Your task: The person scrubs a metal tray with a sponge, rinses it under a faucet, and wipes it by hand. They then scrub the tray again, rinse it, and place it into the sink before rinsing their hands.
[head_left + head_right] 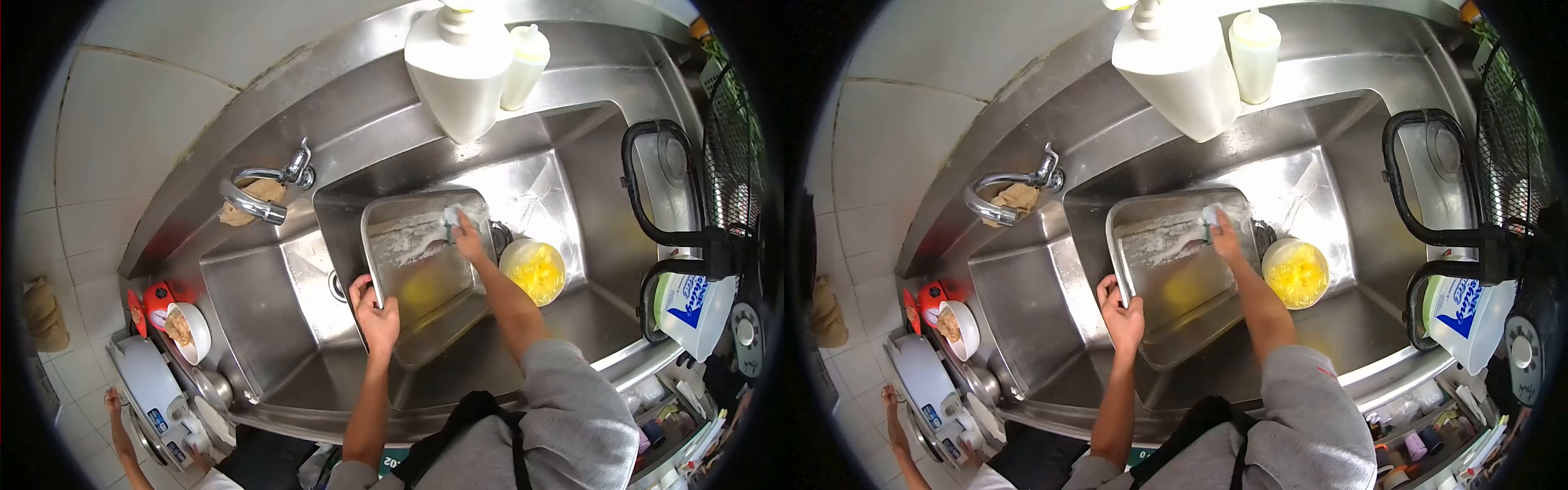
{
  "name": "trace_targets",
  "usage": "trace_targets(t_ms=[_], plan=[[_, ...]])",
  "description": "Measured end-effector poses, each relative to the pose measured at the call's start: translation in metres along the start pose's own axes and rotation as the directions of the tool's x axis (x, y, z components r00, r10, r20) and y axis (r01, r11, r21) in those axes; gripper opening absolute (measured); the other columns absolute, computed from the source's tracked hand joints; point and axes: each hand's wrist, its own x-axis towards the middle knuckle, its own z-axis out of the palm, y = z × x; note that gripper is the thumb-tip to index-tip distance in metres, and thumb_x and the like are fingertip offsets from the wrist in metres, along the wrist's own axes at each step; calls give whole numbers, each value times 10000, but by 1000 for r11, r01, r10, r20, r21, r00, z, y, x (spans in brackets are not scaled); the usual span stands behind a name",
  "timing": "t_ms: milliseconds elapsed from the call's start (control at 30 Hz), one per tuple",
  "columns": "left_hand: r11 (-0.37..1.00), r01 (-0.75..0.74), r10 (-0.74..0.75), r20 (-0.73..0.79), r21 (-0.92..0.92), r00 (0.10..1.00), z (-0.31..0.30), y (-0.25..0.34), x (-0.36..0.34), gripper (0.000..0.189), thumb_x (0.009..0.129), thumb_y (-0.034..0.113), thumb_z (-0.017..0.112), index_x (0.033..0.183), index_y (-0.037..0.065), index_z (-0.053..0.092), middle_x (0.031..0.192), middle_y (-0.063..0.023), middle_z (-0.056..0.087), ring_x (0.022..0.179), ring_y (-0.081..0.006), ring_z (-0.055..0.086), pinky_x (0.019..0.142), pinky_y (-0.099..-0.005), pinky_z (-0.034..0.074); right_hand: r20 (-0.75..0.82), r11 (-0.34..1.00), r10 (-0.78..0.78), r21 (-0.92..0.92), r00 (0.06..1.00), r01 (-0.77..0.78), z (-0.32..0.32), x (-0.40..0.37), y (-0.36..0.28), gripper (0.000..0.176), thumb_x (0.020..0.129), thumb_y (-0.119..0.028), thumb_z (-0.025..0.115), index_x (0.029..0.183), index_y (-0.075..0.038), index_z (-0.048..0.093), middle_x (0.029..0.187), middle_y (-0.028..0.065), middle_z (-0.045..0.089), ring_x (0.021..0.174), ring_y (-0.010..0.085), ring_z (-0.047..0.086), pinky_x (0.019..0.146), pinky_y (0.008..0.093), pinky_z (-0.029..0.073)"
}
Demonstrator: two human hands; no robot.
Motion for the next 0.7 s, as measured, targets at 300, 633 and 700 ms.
trace_targets(t_ms=[300, 633, 700], plan=[[992, 115, -113, 40, -45, 993, 10, 1, 21, 126, 642, -49, 480, 728, -54, 573, 1031, -147, 493, 941, -228, 503, 760, -284, 393, -275, 774, -151, -631, 950, -59, -108, -64, 41, 260, 707, -37, 517, 960, -75, 562, 983, 150, 502, 923, 341, 477, 807, 435, 389], [997, -73, 73, 9, -3, 997, 39, -21, 10, 133, 621, -27, 470, 731, -39, 545, 925, -159, 517, 889, -253, 497, 704, -315, 404, -124, 870, -126, -490, 984, 50, -51, 40, 23, 492, 714, -8, 549, 1189, -112, 472, 1159, 224, 434, 1029, 377, 463, 884, 399, 386], [996, 14, -13, 11, -89, 1000, 35, -19, 17, 179, 628, -29, 473, 781, -48, 564, 967, -172, 505, 877, -262, 506, 709, -315, 406, -87, 907, -172, -402, 981, 124, -29, 37, 2, 498, 684, 25, 539, 1167, -85, 482, 1141, 219, 441, 1010, 382, 472, 882, 401, 389]])
